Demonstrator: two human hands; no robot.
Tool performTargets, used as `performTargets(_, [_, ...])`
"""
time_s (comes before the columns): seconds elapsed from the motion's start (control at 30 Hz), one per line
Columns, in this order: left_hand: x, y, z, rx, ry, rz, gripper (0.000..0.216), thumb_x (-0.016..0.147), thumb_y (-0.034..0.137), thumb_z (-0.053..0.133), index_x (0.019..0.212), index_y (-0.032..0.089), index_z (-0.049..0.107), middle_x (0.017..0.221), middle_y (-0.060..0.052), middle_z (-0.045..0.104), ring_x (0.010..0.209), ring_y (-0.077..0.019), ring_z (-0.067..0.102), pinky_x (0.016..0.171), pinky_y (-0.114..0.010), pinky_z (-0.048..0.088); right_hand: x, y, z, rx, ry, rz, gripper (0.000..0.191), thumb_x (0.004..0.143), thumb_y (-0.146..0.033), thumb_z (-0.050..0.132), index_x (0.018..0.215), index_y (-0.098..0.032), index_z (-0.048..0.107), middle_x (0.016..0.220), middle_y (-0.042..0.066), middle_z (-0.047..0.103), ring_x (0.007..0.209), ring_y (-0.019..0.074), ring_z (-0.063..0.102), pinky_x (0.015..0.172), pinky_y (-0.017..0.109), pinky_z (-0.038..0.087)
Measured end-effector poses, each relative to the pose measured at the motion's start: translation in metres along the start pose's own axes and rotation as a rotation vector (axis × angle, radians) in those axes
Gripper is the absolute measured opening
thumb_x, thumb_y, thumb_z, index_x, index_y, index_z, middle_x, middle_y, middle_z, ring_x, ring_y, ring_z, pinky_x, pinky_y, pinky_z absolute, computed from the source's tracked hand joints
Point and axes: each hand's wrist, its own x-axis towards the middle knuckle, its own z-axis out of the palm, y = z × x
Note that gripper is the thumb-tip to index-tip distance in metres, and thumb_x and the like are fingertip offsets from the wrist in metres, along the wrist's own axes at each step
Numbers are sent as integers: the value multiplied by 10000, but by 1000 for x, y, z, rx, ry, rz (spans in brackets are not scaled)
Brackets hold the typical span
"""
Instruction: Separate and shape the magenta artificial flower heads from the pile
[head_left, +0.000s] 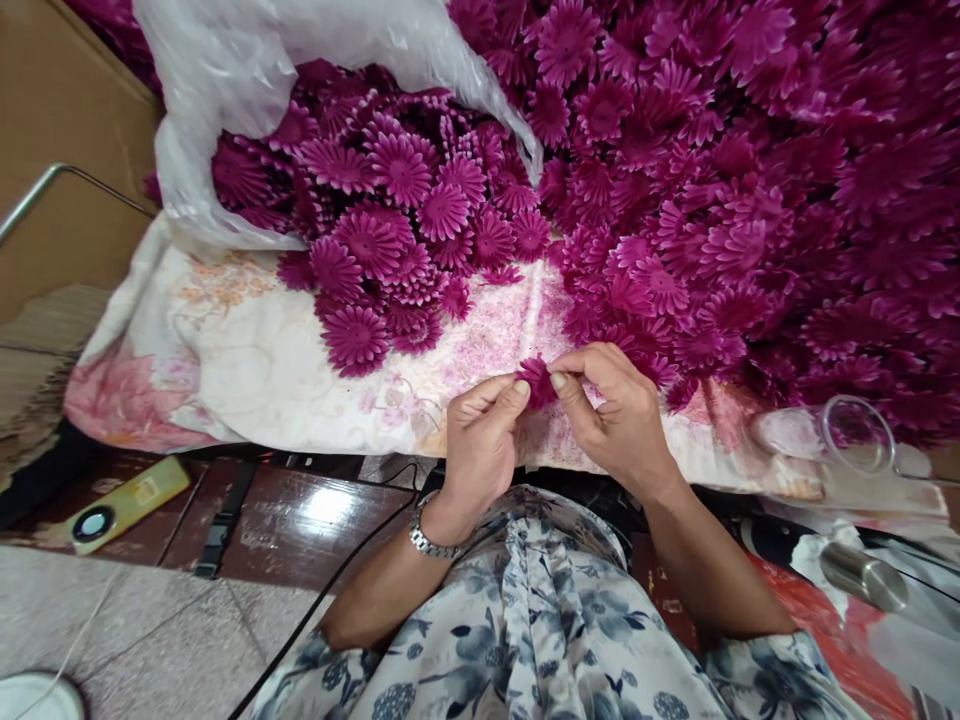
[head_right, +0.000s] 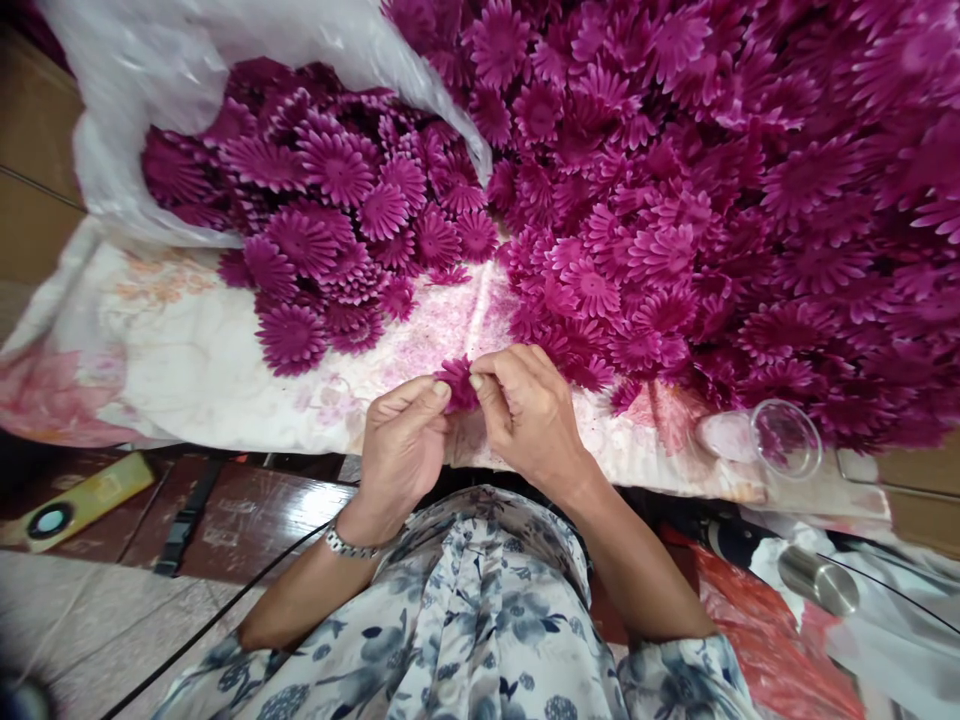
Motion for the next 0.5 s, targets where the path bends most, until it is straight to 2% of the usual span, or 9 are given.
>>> performTargets(0.1, [0, 3, 3, -31, -10, 4, 190, 571, 280, 813, 539, 158, 671, 510, 50, 528, 530, -57, 428, 564, -192, 393, -1, -1, 3, -136, 98, -62, 89, 840, -262, 587, 873, -181, 567, 820, 64, 621, 798, 182, 544, 741, 336, 450])
performTargets(0.17, [-1, 2, 4, -51, -34, -14, 194, 600, 284, 795, 541, 154, 663, 530, 41, 543, 555, -66, 457, 596, -202, 416, -1, 1, 6, -190, 177, -87, 122, 823, -288, 617, 854, -186, 558, 811, 63, 620, 792, 187, 537, 737, 345, 443])
performTargets(0.37, [-3, -6, 2, -91, -14, -66, 208, 583, 287, 795, 733, 151, 747, 731, -39, 711, 751, -136, 617, 818, -288, 473, 0, 7, 12, -25, 113, -1, 145, 822, -270, 628, 750, -188, 534, 702, 19, 581, 703, 144, 542, 673, 288, 459])
performTargets(0.5, [-3, -7, 3, -99, 8, -31, 265, 522, 256, 827, 773, 199, 764, 786, -30, 749, 748, -140, 653, 840, -303, 493, 2, 8, 11, -5, 123, -35, 130, 845, -230, 588, 737, -196, 525, 691, 13, 567, 692, 138, 530, 656, 280, 455])
